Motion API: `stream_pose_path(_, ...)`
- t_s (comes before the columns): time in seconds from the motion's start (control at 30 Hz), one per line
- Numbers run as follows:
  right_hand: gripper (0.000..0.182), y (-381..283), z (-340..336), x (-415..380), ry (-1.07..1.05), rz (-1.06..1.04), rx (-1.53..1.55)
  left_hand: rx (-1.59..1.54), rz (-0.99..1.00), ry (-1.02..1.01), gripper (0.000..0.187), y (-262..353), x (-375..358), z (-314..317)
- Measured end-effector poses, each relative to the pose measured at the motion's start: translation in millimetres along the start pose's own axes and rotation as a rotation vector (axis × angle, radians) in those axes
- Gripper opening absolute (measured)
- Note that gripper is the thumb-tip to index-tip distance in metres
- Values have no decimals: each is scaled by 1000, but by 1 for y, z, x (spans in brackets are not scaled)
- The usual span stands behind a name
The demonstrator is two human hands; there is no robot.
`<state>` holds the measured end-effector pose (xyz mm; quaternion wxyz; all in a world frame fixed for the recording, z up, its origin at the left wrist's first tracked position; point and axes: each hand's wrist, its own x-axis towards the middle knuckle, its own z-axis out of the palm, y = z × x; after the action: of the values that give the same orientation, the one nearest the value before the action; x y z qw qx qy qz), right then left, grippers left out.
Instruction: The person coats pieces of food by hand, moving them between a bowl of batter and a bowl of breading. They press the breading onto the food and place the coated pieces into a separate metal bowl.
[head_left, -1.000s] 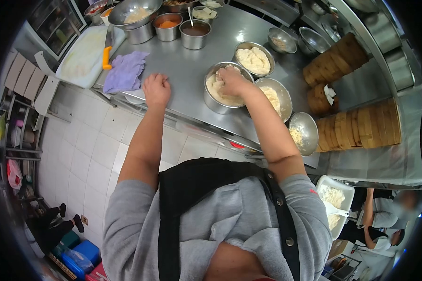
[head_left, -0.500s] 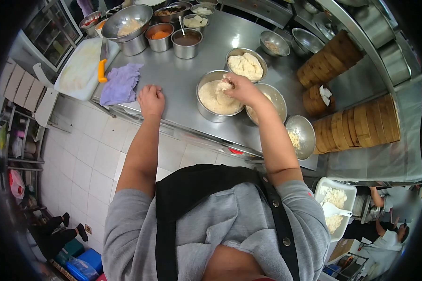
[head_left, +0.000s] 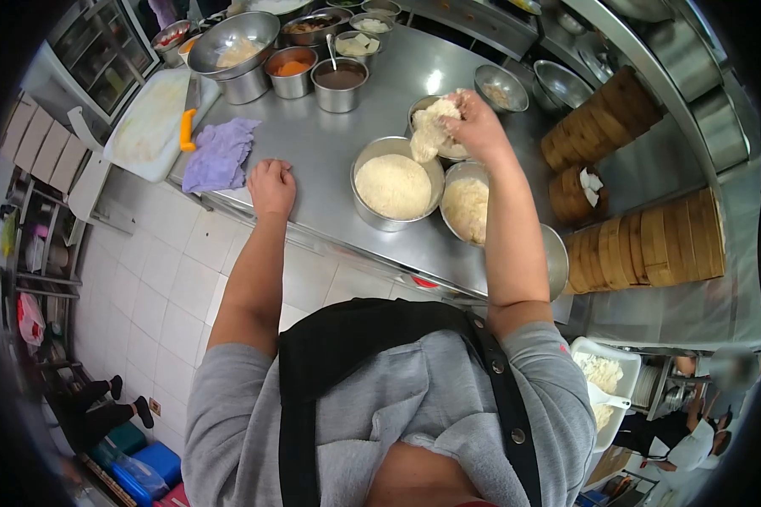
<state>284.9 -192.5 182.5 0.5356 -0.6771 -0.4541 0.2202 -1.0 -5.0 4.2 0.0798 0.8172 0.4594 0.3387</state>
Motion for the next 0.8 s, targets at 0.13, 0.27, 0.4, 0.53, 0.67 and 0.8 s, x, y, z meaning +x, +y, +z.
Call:
stream_pose_path(0.13,33,16,-10,32,170,-3,-2,-13,1,9,11,1,0,-1)
stream_pose_path(0.27,39,58,-4,62,296,-25,39,-16,-14,-4,11,3,0,-3)
stream_pose_path(0.4,44,88,3,78,380,86,21,-16,34,64,9,0,0,1)
stream_pose_path(0.53,48,111,-5,87,424,118,-194,-26,31,60,9,2,0,-2)
stream_pose_path(0.67,47,89,-19,79,369,154,-511,-19,37,59,9,0,0,-1)
stream_pose_path(0.8,41,92,-32,82,311,150,-674,-24,51,77,9,0,0,-1)
